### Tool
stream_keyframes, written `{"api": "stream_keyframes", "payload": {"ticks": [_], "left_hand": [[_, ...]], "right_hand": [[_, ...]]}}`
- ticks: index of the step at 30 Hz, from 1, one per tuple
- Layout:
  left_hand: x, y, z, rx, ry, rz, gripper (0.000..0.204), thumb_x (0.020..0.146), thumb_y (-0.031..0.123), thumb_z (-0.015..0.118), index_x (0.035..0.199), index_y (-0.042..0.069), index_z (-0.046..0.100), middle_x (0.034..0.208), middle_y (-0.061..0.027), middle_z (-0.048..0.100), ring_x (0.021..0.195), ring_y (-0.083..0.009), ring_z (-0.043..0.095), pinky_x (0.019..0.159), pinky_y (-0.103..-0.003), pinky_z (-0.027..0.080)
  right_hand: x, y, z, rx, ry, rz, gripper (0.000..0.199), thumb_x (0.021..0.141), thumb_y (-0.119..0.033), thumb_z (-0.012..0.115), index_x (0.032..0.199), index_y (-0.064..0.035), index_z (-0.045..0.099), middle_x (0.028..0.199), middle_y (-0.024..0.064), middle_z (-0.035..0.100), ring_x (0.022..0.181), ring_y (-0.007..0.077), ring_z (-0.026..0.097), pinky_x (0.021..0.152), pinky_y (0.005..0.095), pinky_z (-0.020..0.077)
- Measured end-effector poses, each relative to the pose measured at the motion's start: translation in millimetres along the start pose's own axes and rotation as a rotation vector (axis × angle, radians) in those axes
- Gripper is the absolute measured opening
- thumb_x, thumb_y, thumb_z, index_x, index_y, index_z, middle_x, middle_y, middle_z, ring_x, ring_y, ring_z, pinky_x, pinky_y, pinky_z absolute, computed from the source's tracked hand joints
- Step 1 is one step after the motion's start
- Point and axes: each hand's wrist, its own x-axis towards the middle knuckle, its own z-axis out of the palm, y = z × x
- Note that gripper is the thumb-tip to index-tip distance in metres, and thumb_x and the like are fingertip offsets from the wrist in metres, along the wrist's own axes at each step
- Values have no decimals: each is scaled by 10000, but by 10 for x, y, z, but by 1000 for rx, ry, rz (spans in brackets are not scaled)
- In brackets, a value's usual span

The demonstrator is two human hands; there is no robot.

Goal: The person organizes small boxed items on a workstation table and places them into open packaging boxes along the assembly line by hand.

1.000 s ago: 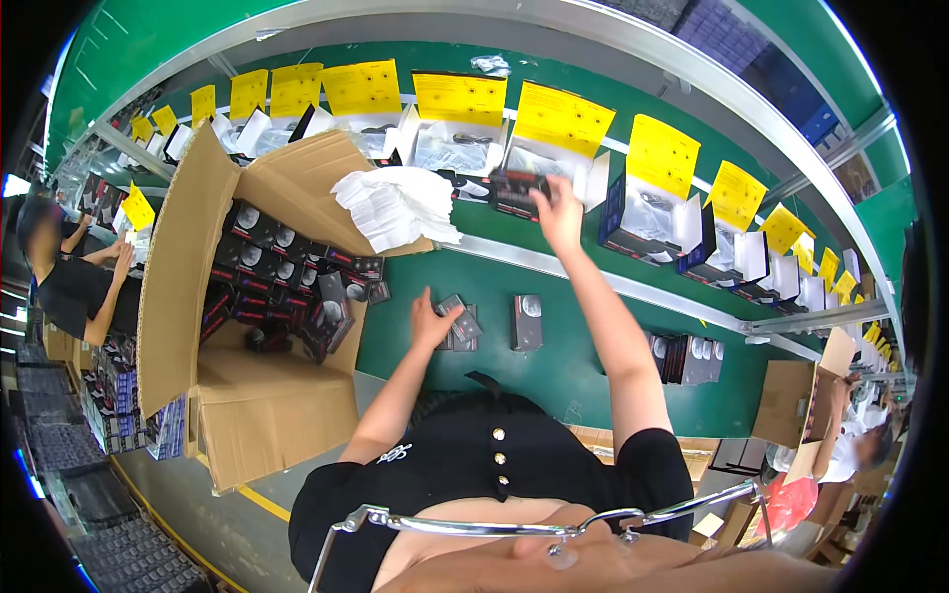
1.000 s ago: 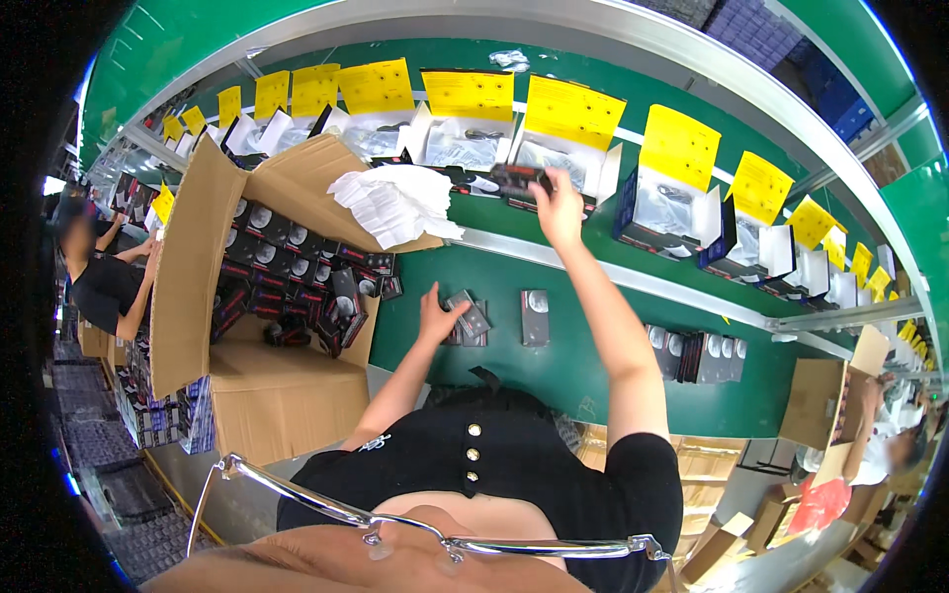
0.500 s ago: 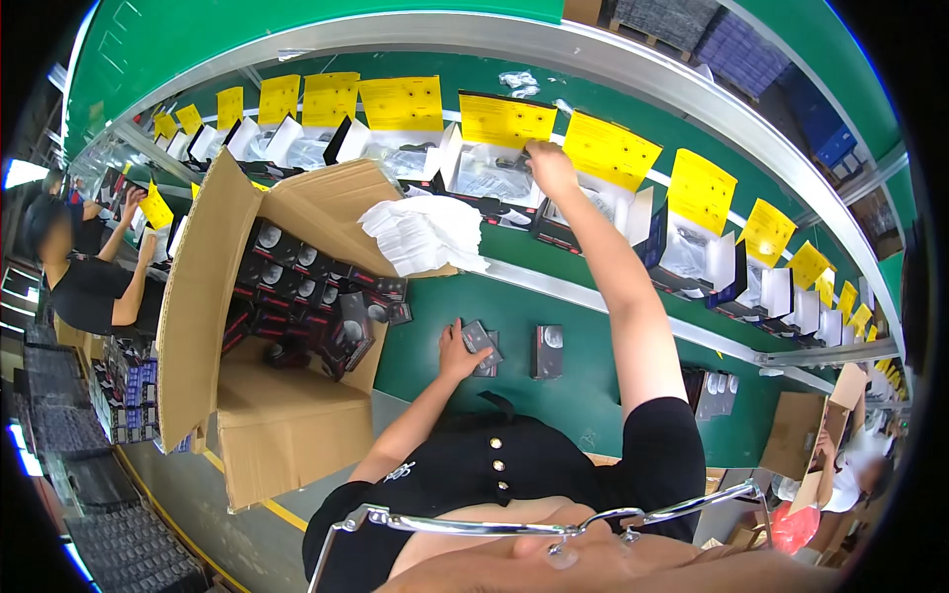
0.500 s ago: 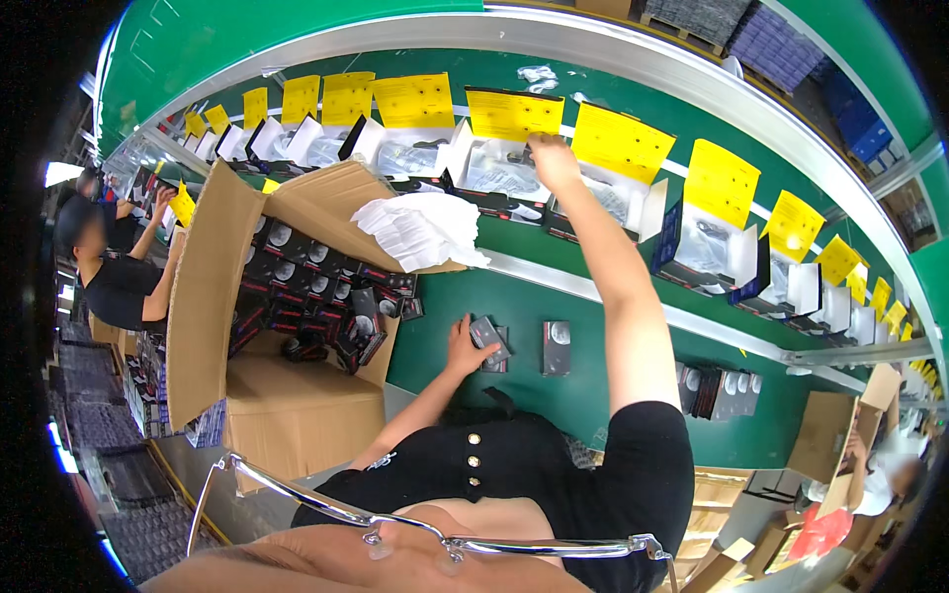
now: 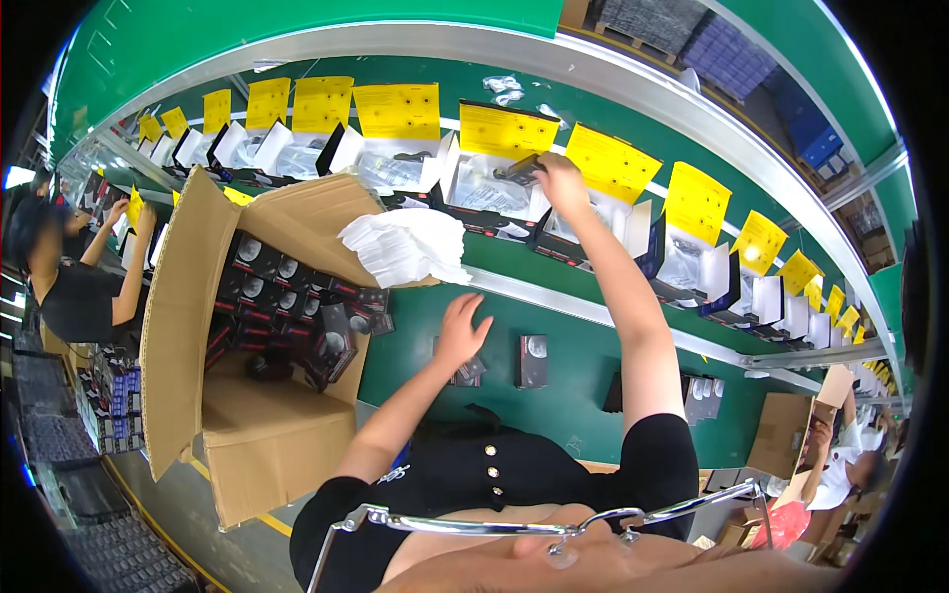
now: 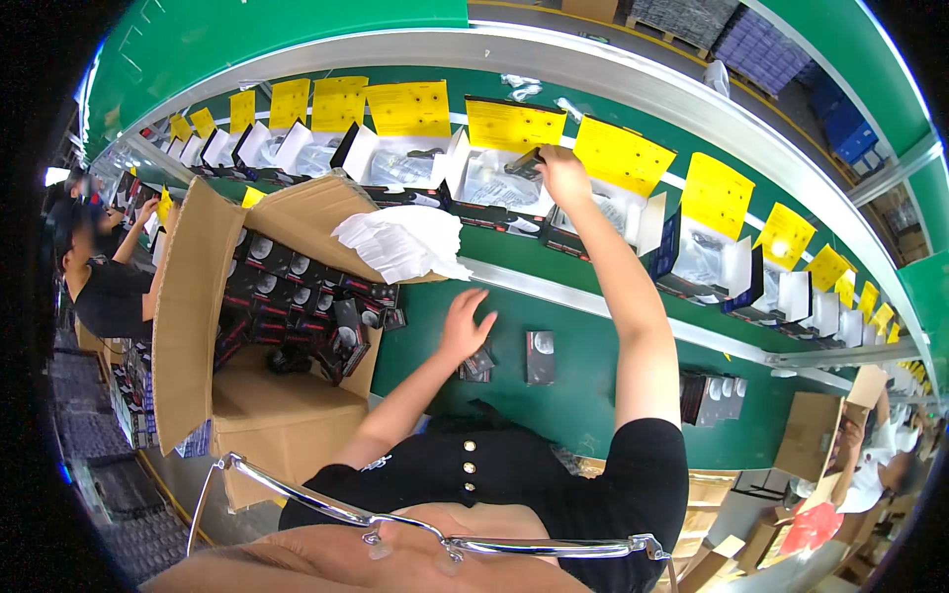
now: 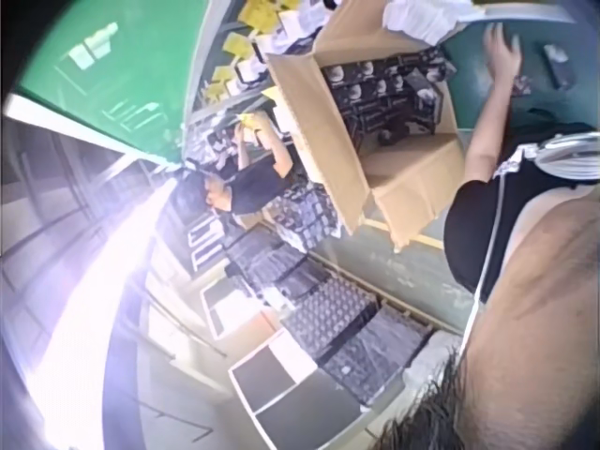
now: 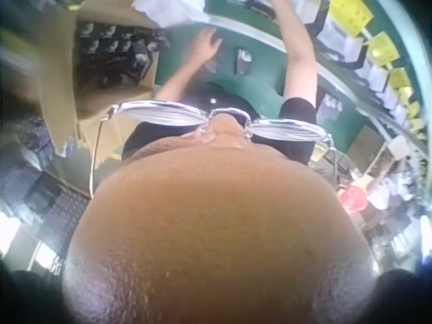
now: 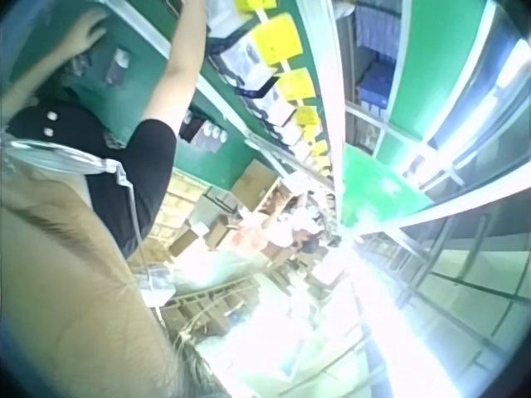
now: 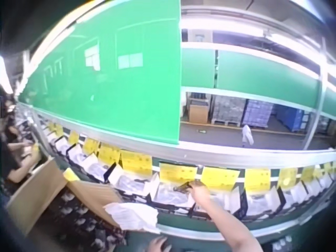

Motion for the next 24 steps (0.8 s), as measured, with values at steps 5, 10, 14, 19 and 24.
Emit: {"api": "stream_keyframes", "payload": {"ticks": [5, 10, 14, 19, 24], "left_hand": [[1437, 365, 333, -5, 116, 472, 267, 861, 147, 655, 1090, 10, 644, 1110, -189, 624, 1072, -369, 584, 942, -417, 478], [2607, 14, 556, 333, -293, 73, 333, 750, 272, 739, 984, 37, 715, 997, -194, 697, 956, -373, 658, 804, -471, 532], [2902, 181, 852, 383, -586, -188, 467, 705, 332, 805, 1088, 78, 720, 1117, -169, 701, 1062, -332, 669, 837, -425, 552], [2986, 32, 949, 401, -580, -214, 468, 696, 305, 792, 1107, 96, 715, 1126, -129, 708, 1030, -333, 684, 838, -446, 547], [3183, -24, 809, 478, -837, -68, 382, 672, 255, 785, 1009, 82, 737, 1072, -151, 715, 965, -340, 697, 809, -434, 564]], "right_hand": [[-285, -6, -524, 70, 150, 3, 281, 773, -137, 762, 995, -21, 634, 932, 188, 679, 869, 388, 651, 773, 441, 527], [-546, -245, -758, 148, 264, 94, 284, 787, -158, 786, 978, -21, 627, 897, 182, 684, 839, 381, 664, 740, 439, 531], [-982, -79, -1034, 86, 301, 201, 313, 780, -158, 803, 990, -16, 619, 938, 169, 698, 813, 343, 684, 713, 402, 547], [-1056, -204, -1126, 155, 340, 335, 314, 792, -150, 805, 990, 8, 618, 1014, 160, 710, 789, 291, 709, 697, 352, 572], [-875, -417, -970, 198, 362, 318, 296, 787, -99, 809, 991, 11, 626, 1012, 161, 707, 856, 265, 715, 728, 334, 590]]}}
